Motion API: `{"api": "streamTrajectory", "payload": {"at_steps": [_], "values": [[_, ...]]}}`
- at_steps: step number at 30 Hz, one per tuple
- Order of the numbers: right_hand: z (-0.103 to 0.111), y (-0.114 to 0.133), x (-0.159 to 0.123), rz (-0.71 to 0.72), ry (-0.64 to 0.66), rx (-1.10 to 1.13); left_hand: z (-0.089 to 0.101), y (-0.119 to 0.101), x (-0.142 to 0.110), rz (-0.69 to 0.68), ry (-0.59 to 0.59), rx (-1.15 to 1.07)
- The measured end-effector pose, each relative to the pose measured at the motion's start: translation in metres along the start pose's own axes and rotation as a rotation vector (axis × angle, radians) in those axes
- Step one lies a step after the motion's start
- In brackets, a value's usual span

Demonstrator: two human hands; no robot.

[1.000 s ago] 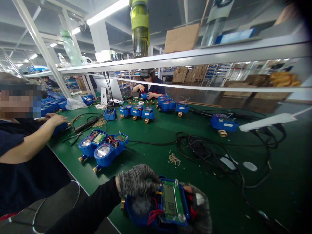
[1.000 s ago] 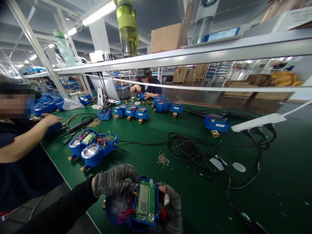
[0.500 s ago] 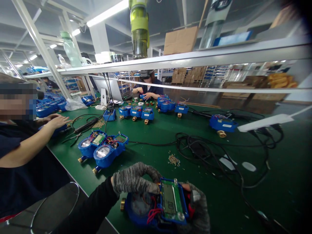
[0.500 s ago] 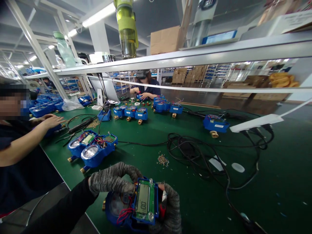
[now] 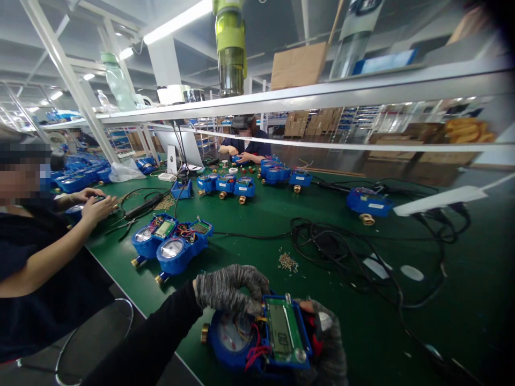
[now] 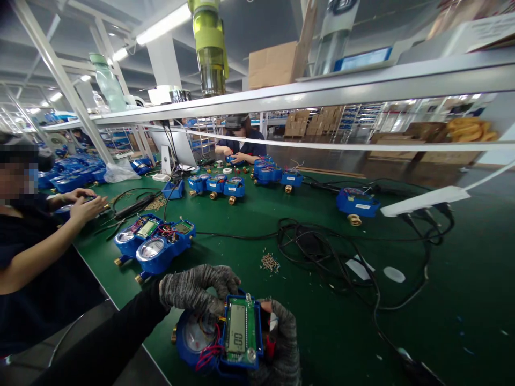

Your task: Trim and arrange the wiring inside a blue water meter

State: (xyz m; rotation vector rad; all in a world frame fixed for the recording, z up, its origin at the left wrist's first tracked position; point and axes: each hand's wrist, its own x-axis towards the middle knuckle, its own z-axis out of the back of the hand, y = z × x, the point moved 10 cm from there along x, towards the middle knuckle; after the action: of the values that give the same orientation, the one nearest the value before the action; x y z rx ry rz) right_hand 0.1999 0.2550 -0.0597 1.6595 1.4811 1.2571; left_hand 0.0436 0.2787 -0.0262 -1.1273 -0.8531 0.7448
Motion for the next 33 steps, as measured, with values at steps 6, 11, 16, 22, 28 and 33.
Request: {"api": "streamTrajectory", "payload": {"at_steps": [6, 11, 16, 22, 28, 33], "values": [[0.006, 0.007, 0.008, 0.202, 0.12, -0.145, -0.001, 0.005, 0.0, -0.003, -0.022, -0.084], [0.005, 0.001, 0.013, 0.285, 0.265, -0.21, -0.006, 0.018, -0.005, 0.107, -0.017, -0.244], [0.006, -0.001, 0.011, 0.258, 0.249, -0.226, -0.011, 0.023, -0.006, 0.149, 0.056, -0.169], [0.011, 0.0, 0.011, 0.337, 0.206, -0.34, -0.005, 0.028, -0.003, 0.118, 0.017, -0.011], [0.013, 0.0, 0.015, 0.339, 0.072, -0.355, 0.02, -0.037, -0.038, -0.017, -0.402, 0.161], [0.005, 0.008, 0.021, 0.312, 0.079, -0.345, -0.021, -0.107, -0.056, -0.32, -0.455, 0.67]]}}
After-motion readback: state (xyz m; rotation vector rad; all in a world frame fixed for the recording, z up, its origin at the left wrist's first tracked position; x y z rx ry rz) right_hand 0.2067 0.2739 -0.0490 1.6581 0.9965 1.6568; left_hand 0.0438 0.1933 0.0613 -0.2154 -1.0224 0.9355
